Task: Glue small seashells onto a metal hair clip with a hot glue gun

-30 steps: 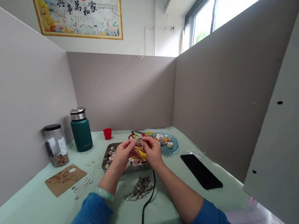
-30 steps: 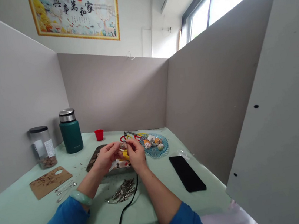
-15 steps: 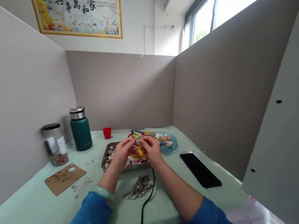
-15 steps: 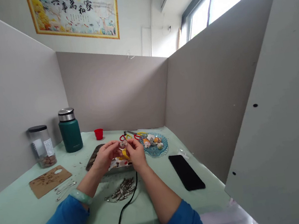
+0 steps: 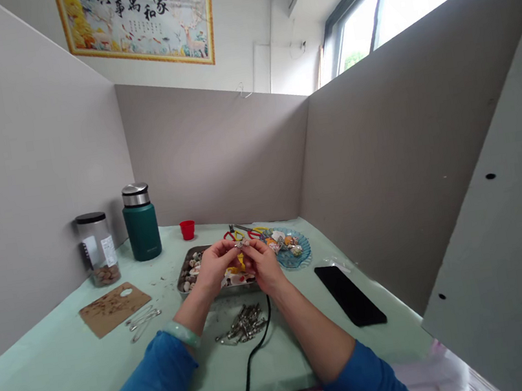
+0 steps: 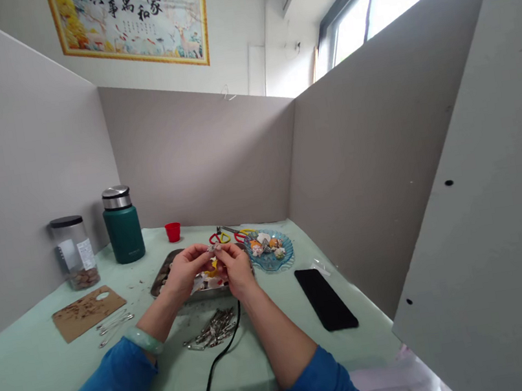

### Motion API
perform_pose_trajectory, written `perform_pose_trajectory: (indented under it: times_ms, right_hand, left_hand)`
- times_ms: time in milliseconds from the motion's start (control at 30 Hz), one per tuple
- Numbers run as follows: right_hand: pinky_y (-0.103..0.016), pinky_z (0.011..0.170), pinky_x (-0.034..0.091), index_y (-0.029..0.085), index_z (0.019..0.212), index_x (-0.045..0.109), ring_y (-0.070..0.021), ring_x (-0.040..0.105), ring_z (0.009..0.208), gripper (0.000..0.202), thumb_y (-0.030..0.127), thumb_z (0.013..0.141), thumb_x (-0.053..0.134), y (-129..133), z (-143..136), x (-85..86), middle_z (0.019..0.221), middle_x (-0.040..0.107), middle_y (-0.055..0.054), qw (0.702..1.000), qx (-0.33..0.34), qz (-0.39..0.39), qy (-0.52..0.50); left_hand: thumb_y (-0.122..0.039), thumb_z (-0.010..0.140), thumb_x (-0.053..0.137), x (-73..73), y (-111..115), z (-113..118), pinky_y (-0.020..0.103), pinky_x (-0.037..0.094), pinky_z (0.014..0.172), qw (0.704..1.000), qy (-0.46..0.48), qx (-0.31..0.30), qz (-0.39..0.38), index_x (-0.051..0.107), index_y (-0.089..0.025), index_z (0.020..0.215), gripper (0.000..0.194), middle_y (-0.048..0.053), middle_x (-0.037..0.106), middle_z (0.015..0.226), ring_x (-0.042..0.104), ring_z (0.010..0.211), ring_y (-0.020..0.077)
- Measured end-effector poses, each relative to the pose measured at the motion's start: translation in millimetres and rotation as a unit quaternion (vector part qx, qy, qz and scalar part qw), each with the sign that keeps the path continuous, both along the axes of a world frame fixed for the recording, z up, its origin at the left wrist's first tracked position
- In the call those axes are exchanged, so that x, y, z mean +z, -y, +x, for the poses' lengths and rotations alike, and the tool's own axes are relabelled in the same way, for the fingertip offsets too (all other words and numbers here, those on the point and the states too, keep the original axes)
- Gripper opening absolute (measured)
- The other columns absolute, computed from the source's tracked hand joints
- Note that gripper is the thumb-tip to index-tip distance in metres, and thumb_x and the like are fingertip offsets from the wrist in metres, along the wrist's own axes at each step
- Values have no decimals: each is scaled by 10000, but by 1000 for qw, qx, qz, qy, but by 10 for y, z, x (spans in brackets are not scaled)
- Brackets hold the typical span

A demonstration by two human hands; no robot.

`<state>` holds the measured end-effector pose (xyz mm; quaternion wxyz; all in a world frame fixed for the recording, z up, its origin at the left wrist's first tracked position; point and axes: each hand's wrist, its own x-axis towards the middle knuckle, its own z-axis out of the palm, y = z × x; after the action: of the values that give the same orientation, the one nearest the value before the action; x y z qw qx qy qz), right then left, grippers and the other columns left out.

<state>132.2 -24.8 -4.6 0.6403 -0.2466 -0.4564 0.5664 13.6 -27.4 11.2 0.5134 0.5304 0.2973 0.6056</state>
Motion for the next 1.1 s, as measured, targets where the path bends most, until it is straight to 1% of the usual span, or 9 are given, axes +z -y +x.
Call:
perform_pose_trajectory:
  times_ms: [133,233,433,567,633,733,833,967,1100]
  right_hand:
    - [-174,338,179,182,773,546,-45,294,357,344,430,618,728,3,-11,-9,435,421,90,999,-21,12,25]
    - [-176,340,189,180,793,552,-46,311,363,362,444,616,727,-2,-11,-18,451,425,89,999,-33,12,38]
    - [-168,349,213,171,801,563,-49,343,369,309,389,640,710,-18,-8,-45,453,448,90,998,-33,25,38]
    - [-174,355,224,172,783,558,-50,341,372,284,379,646,695,-2,-25,-34,464,445,91,997,-49,31,49]
    - [-178,364,243,174,775,560,-52,349,383,277,385,647,687,10,-36,-25,479,448,87,995,-63,37,64]
    - [-182,375,270,174,764,570,-56,357,396,264,396,661,667,16,-49,-26,490,450,79,991,-79,56,93]
    - [-177,375,279,172,761,578,-56,359,405,244,388,677,653,2,-55,-46,493,448,74,988,-84,69,105]
    - [-176,380,301,174,761,586,-60,371,425,231,389,695,638,-24,-60,-73,521,464,64,985,-95,81,118]
    - [-181,400,323,175,758,590,-68,384,442,230,393,699,633,-38,-64,-86,538,476,60,982,-108,87,132]
  left_hand:
    - [-266,563,782,-2,-7,-24,223,471,544,998,47,-24,-22,611,-135,741,280,-15,609,609,554,496,88]
    - [-245,550,789,5,-13,-36,211,465,530,995,78,-39,-45,610,-129,735,282,-9,616,624,548,490,80]
    - [-171,604,753,10,-39,-66,194,478,548,985,134,-77,-81,638,-117,769,208,13,639,706,541,517,62]
    - [-148,646,712,5,-58,-76,164,450,515,976,158,-120,-85,648,-100,791,166,8,608,680,522,522,50]
    - [-141,654,697,3,-62,-75,161,433,499,974,167,-127,-88,639,-96,768,135,-6,579,647,500,506,42]
    - [-154,662,679,4,-61,-72,180,423,492,972,171,-125,-103,621,-104,752,117,-36,530,593,452,459,34]
    - [-185,659,675,12,-59,-66,197,407,475,974,171,-101,-111,612,-111,765,144,-55,504,568,410,421,31]
    - [-216,623,696,24,-56,-57,204,385,461,979,166,-62,-99,599,-119,749,186,-62,496,561,410,418,35]
    - [-227,606,705,25,-40,-48,208,377,455,983,145,-62,-90,587,-129,738,203,-63,495,549,422,418,44]
